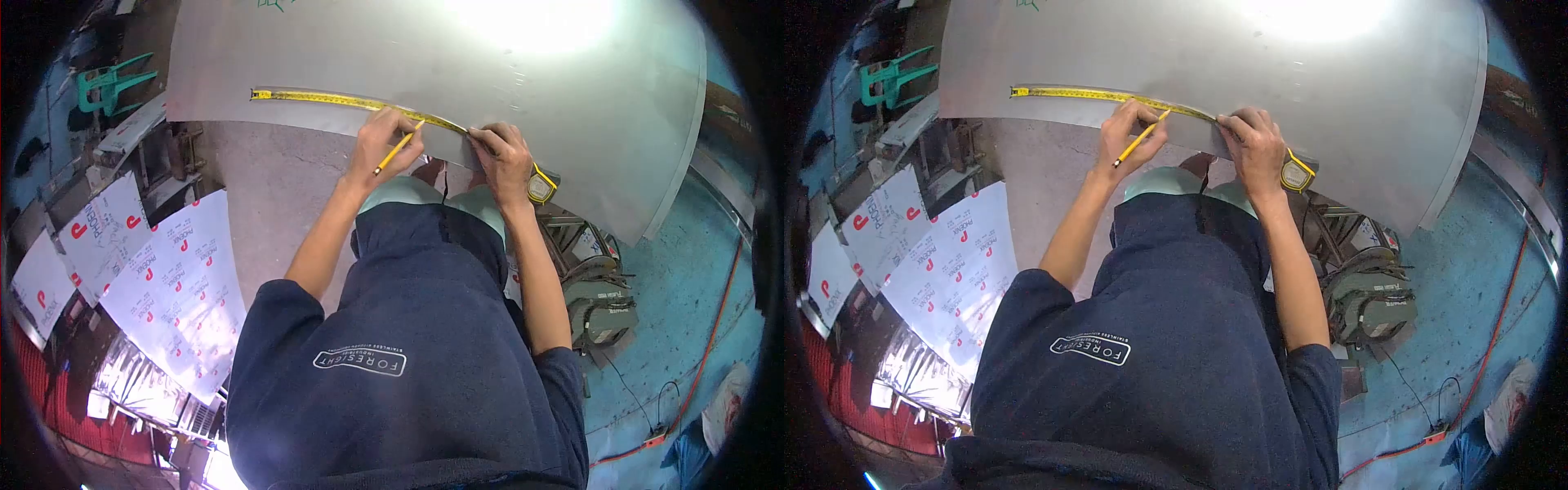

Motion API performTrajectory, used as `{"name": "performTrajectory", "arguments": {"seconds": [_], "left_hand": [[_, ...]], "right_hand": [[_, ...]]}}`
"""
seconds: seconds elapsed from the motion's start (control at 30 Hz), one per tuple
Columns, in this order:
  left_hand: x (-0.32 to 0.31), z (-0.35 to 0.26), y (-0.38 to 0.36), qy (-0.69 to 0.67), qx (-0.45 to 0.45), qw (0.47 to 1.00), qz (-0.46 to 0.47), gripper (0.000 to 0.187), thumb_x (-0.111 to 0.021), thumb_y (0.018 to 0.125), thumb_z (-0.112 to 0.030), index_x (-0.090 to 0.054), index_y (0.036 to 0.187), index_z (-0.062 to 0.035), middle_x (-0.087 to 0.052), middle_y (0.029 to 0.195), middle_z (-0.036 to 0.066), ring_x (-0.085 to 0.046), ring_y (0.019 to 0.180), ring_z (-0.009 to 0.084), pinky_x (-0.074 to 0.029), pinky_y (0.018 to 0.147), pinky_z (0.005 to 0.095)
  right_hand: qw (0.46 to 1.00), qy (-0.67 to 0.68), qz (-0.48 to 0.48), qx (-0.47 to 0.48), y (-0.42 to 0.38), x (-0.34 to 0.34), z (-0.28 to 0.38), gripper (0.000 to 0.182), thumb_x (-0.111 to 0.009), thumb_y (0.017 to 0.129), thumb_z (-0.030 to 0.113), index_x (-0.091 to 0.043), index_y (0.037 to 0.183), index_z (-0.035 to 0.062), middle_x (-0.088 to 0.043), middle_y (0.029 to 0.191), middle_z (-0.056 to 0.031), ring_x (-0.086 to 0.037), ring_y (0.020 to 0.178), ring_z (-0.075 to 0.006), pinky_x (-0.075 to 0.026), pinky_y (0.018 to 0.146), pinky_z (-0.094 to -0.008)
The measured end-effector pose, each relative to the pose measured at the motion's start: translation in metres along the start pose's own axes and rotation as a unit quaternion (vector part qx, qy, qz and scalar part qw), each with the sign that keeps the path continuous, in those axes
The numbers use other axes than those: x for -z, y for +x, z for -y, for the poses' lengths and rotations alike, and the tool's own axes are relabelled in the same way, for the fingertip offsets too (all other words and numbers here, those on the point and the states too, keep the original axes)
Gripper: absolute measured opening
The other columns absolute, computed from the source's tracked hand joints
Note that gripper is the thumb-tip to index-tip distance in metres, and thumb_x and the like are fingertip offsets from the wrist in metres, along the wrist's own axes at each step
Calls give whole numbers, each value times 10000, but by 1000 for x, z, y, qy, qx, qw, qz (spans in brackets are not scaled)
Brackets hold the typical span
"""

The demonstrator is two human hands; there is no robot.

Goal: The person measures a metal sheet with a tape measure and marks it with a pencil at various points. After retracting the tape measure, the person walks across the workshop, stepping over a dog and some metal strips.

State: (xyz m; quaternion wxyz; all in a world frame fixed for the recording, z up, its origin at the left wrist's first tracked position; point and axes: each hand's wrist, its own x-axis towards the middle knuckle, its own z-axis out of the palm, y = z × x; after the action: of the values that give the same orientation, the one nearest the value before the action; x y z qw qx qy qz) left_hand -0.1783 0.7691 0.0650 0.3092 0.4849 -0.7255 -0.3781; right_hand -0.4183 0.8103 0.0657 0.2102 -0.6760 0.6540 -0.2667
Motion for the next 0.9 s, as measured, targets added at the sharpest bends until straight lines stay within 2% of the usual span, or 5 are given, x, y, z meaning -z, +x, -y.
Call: {"name": "performTrajectory", "arguments": {"seconds": [0.03, 0.13, 0.43, 0.5, 0.9], "left_hand": [[-2, 1, -2, 6, 27, 1000, -1, 169, -772, 799, -47, -620, 869, -27, -674, 838, 120, -670, 796, 285, -541, 748, 368], [-11, 1, 2, -18, -7, 998, -67, 184, -772, 785, -41, -604, 859, -33, -643, 809, 117, -650, 759, 279, -527, 690, 373], [-11, 8, -3, 12, 7, 1000, -20, 199, -755, 747, -37, -572, 825, -35, -591, 765, 121, -598, 692, 282, -500, 643, 391], [-13, 9, -2, 16, 0, 1000, -26, 201, -755, 740, -37, -572, 823, -34, -588, 763, 123, -597, 692, 287, -500, 645, 394], [-14, 7, -1, 31, -15, 999, -33, 198, -747, 729, -35, -568, 815, -30, -586, 769, 133, -598, 703, 311, -499, 657, 411]], "right_hand": [[1000, 0, 1, -1, 0, 0, 0, 112, -790, 822, 138, -779, 933, 129, -682, 903, -9, -653, 881, -241, -531, 747, -402], [1000, 1, -1, 5, 0, 0, 1, 106, -790, 822, 140, -775, 926, 122, -677, 894, -9, -649, 871, -242, -531, 743, -400], [1000, -4, -2, 4, 0, 0, 0, 87, -789, 823, 137, -765, 905, 119, -674, 895, -13, -646, 867, -239, -527, 740, -395], [1000, -4, 12, 12, 0, 2, 0, 142, -787, 842, 131, -778, 982, 109, -680, 936, -24, -645, 880, -247, -526, 748, -394], [1000, -2, 7, 7, 0, 1, 0, 111, -786, 824, 139, -765, 932, 121, -671, 903, -12, -649, 891, -240, -523, 758, -398]]}}
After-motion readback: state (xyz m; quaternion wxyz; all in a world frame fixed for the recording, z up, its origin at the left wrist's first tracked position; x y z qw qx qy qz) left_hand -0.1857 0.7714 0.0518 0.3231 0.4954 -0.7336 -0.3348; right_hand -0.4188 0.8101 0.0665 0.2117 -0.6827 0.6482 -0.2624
